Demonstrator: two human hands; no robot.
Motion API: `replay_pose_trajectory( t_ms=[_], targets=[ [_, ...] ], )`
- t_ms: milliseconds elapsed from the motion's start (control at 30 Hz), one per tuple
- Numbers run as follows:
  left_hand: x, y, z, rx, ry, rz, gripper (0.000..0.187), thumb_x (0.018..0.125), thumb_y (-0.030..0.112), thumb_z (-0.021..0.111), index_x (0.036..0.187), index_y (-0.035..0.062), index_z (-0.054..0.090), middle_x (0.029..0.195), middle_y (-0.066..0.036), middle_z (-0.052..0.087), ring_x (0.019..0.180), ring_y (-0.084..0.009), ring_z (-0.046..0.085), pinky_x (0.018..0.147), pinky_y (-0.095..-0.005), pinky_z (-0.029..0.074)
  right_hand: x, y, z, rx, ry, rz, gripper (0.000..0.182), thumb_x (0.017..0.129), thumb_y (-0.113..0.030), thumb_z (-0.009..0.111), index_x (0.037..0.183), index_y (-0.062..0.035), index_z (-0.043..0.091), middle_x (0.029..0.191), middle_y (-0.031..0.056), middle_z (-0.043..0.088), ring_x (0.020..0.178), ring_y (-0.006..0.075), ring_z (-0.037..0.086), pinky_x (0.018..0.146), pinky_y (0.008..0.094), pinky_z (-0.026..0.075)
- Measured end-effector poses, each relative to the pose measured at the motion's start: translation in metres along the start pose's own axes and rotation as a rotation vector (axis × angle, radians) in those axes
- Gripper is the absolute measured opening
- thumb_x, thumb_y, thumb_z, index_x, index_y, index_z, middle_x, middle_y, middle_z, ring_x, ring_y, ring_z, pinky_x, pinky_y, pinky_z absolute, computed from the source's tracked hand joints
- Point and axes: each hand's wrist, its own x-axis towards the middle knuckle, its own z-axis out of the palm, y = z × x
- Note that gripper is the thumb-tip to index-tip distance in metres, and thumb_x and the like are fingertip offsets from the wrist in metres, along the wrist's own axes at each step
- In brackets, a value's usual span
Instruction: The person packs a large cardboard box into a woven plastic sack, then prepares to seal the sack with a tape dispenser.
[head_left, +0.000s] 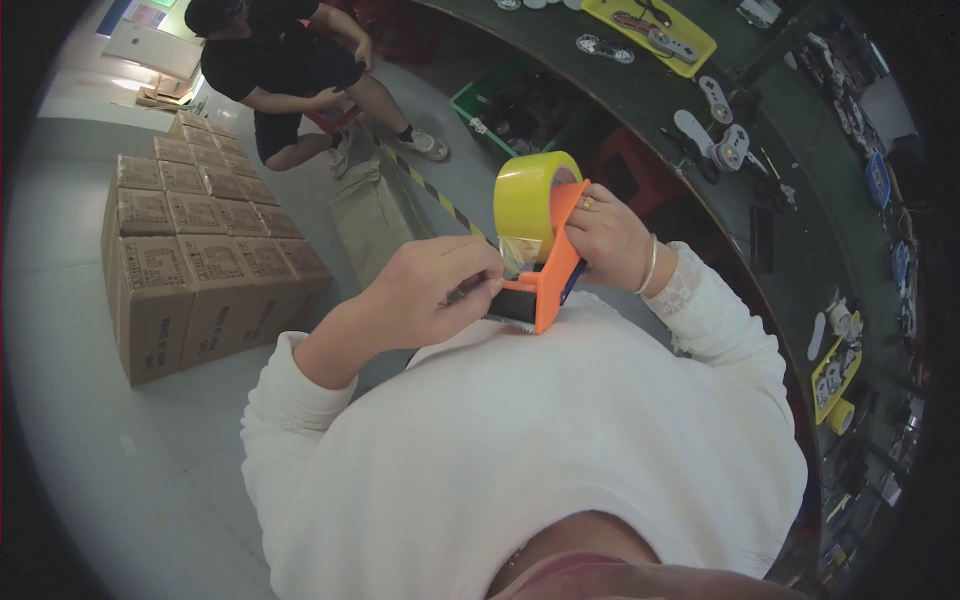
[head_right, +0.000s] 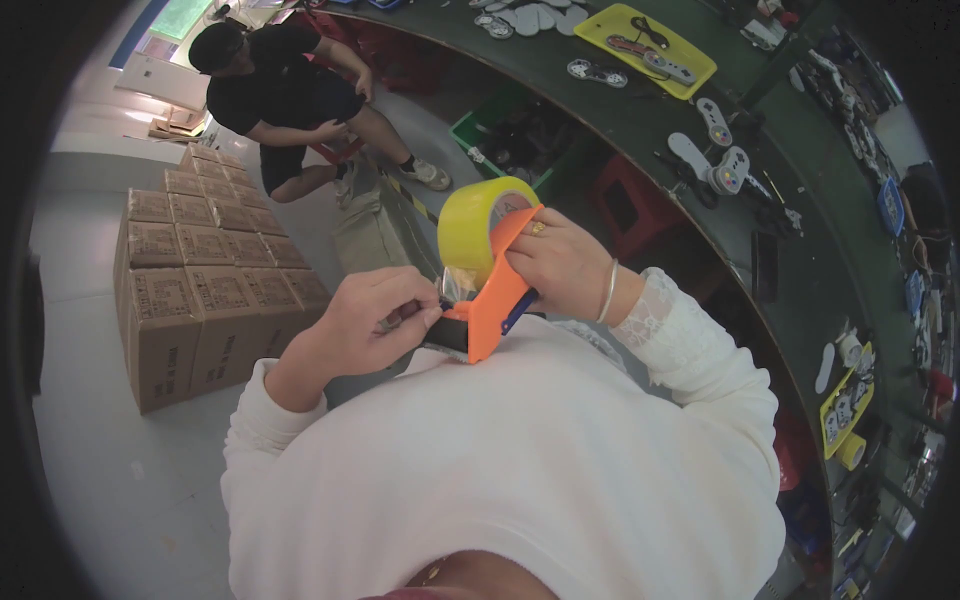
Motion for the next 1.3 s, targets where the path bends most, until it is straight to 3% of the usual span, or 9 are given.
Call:
replay_pose_trajectory(
  t_ms=[167,267,467,767,867,1067,1167,1267,1300],
  targets=[
    [-0.005,0.003,0.007,0.009,-0.042,0.081,0.007,0.079,0.001,0.047,0.077,0.0062,0.050,0.063,-0.004,0.046,0.052,-0.0190,0.041,0.046,-0.0280,0.032,-0.002,-0.012,0.004,0.107,-0.155,0.101,0.020,0.070,-0.020,0.066,0.070,-0.0083,0.051,0.070,0.0036,0.054,0.075,0.0267,0.052,0.070,0.0347,0.038],
    [-0.009,0.004,0.009,-0.027,-0.068,0.072,0.009,0.077,-0.002,0.046,0.075,0.0061,0.049,0.062,-0.005,0.047,0.052,-0.0193,0.041,0.047,-0.0280,0.033,0.003,-0.019,0.005,0.201,-0.085,0.071,0.028,0.071,-0.026,0.063,0.058,-0.0107,0.043,0.053,0.0019,0.042,0.053,0.0222,0.040,0.062,0.0324,0.032],
    [-0.017,0.001,0.018,-0.333,0.052,-0.081,0.013,0.072,-0.006,0.045,0.073,0.0060,0.051,0.062,-0.002,0.047,0.049,-0.0119,0.035,0.044,-0.0213,0.030,0.008,-0.024,-0.007,0.300,-0.457,0.158,0.024,0.074,-0.027,0.062,0.098,-0.0301,0.063,0.067,-0.0039,0.054,0.066,0.0191,0.049,0.063,0.0308,0.034],
    [-0.013,0.005,0.014,-0.366,0.309,-0.269,0.007,0.080,0.004,0.049,0.075,0.0072,0.049,0.068,0.001,0.048,0.058,-0.0093,0.037,0.053,-0.0204,0.031,-0.001,-0.022,-0.001,0.545,-0.143,0.214,0.025,0.077,-0.016,0.061,0.101,-0.0109,0.054,0.091,0.0009,0.058,0.080,0.0219,0.051,0.089,0.0360,0.034],
    [-0.013,0.003,0.009,-0.448,0.249,-0.460,0.006,0.083,0.006,0.047,0.076,0.0071,0.048,0.068,0.002,0.045,0.061,-0.0087,0.038,0.056,-0.0204,0.031,-0.006,-0.022,0.011,0.531,-0.229,0.372,0.056,0.069,-0.047,0.067,0.104,-0.0064,0.051,0.093,0.0033,0.057,0.079,0.0234,0.054,0.090,0.0341,0.034],
    [-0.022,-0.011,0.028,-0.711,0.215,-0.500,0.011,0.086,0.011,0.044,0.076,0.0066,0.045,0.064,0.000,0.042,0.053,-0.0089,0.040,0.048,-0.0203,0.036,0.003,-0.025,0.001,0.675,-0.489,0.597,0.072,0.063,-0.056,0.069,0.119,-0.0168,0.046,0.072,0.0002,0.057,0.062,0.0211,0.054,0.062,0.0281,0.042],
    [-0.014,-0.002,0.034,-0.916,0.360,-0.564,0.009,0.083,0.010,0.044,0.076,0.0064,0.046,0.057,0.002,0.036,0.046,-0.0055,0.032,0.041,-0.0194,0.034,0.003,-0.021,-0.005,0.776,-0.439,0.590,0.056,0.062,-0.051,0.072,0.098,-0.0136,0.051,0.066,-0.0019,0.056,0.058,0.0155,0.053,0.059,0.0248,0.042],
    [-0.006,0.014,0.028,-1.078,0.402,-0.681,0.013,0.087,0.016,0.047,0.078,0.0070,0.047,0.047,0.005,0.024,0.041,-0.0040,0.021,0.038,-0.0190,0.032,-0.013,0.000,0.017,1.145,-0.353,0.666,0.051,0.068,-0.056,0.066,0.078,-0.0077,0.054,0.068,-0.0055,0.051,0.062,0.0049,0.044,0.055,0.0197,0.039],
    [-0.004,0.019,0.021,-0.942,0.416,-0.611,0.013,0.088,0.017,0.046,0.083,0.0049,0.049,0.049,0.002,0.031,0.040,-0.0056,0.027,0.041,-0.0208,0.038,-0.025,0.010,0.041,1.492,-0.354,0.693,0.060,0.067,-0.062,0.061,0.093,-0.0093,0.049,0.083,-0.0027,0.051,0.076,0.0089,0.046,0.067,0.0240,0.038]
  ],
)
